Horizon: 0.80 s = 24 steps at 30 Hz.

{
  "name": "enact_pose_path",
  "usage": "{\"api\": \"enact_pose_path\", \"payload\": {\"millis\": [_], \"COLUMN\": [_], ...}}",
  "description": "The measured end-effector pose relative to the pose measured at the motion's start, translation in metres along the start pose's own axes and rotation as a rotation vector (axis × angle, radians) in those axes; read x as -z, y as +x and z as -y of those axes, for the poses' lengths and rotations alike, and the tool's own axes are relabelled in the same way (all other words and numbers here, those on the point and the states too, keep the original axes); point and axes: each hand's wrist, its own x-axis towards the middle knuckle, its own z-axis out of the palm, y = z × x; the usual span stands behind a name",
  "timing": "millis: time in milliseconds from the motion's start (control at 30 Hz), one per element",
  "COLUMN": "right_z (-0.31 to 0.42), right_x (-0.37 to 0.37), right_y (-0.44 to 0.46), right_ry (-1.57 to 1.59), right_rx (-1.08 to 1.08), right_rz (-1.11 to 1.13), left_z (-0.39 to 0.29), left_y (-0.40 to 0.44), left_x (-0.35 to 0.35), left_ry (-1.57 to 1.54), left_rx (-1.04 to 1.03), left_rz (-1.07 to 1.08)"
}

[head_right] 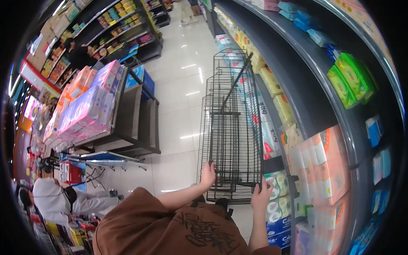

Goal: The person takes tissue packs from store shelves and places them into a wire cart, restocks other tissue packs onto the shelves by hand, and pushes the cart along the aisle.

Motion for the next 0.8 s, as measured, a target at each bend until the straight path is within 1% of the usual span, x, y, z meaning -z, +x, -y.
{"api": "enact_pose_path", "payload": {"millis": [67,100,200,300,367,400,467,533,600,667,800], "right_z": [-0.007,-0.007,-0.001,-0.007,-0.010,0.006,0.008,0.001,-0.004,-0.003,-0.016], "right_x": [-0.010,-0.012,-0.014,-0.020,-0.022,-0.015,-0.017,-0.020,-0.022,-0.019,-0.012], "right_y": [0.001,0.002,0.003,0.009,0.011,0.012,0.014,0.017,0.017,0.015,0.019], "right_ry": [0.055,-0.017,0.029,0.010,0.008,0.095,0.180,0.059,0.025,0.038,0.013], "right_rx": [-0.005,0.091,0.046,0.066,0.068,0.028,-0.037,0.036,0.079,0.070,0.098], "right_rz": [-0.018,-0.077,-0.055,-0.044,-0.040,-0.021,-0.013,-0.042,-0.071,-0.054,-0.031], "left_z": [0.000,-0.001,-0.010,-0.003,0.000,0.000,-0.006,-0.007,-0.007,-0.003,-0.002], "left_y": [0.000,0.001,0.000,0.008,0.015,0.016,0.019,0.021,0.022,0.022,0.011], "left_x": [0.000,0.000,0.003,0.003,0.003,0.003,0.004,0.004,0.003,0.005,-0.001], "left_ry": [-0.063,-0.133,-0.203,-0.072,-0.109,-0.122,-0.126,-0.181,-0.172,-0.102,-0.141], "left_rx": [0.000,0.049,0.080,0.018,0.008,0.006,0.020,0.031,0.028,0.006,0.011], "left_rz": [-0.012,0.002,-0.015,-0.030,-0.033,-0.024,-0.017,0.004,-0.003,-0.004,-0.017]}}
